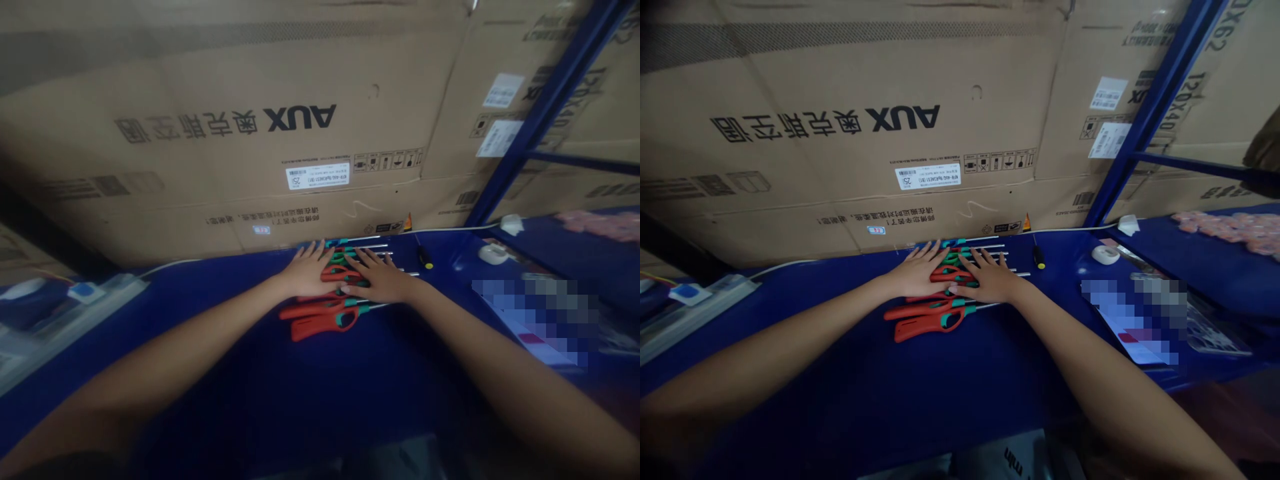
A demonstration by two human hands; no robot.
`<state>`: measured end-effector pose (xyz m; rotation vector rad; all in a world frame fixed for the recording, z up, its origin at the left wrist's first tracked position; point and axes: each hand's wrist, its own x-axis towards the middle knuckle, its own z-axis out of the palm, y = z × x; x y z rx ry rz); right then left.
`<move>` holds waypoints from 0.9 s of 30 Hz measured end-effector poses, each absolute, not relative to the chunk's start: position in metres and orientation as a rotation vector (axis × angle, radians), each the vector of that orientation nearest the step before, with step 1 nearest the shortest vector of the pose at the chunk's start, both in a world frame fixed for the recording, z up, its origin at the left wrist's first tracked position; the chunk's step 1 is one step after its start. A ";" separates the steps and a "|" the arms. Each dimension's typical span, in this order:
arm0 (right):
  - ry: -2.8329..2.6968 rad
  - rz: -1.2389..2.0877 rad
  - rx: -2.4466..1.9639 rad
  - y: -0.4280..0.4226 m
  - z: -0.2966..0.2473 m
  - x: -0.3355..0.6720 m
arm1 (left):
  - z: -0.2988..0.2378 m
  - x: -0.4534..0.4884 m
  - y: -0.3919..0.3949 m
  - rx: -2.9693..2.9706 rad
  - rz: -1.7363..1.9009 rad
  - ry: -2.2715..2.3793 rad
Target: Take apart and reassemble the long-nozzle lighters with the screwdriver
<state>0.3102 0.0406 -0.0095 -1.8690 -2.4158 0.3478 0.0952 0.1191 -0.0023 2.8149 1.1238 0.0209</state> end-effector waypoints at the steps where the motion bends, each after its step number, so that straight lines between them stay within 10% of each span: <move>1: -2.428 0.370 -1.863 0.038 -0.007 0.309 | -0.001 0.094 0.116 2.800 0.019 1.116; 27: -2.452 0.050 -1.200 0.038 -0.004 0.303 | -0.001 0.030 0.082 2.933 0.571 0.942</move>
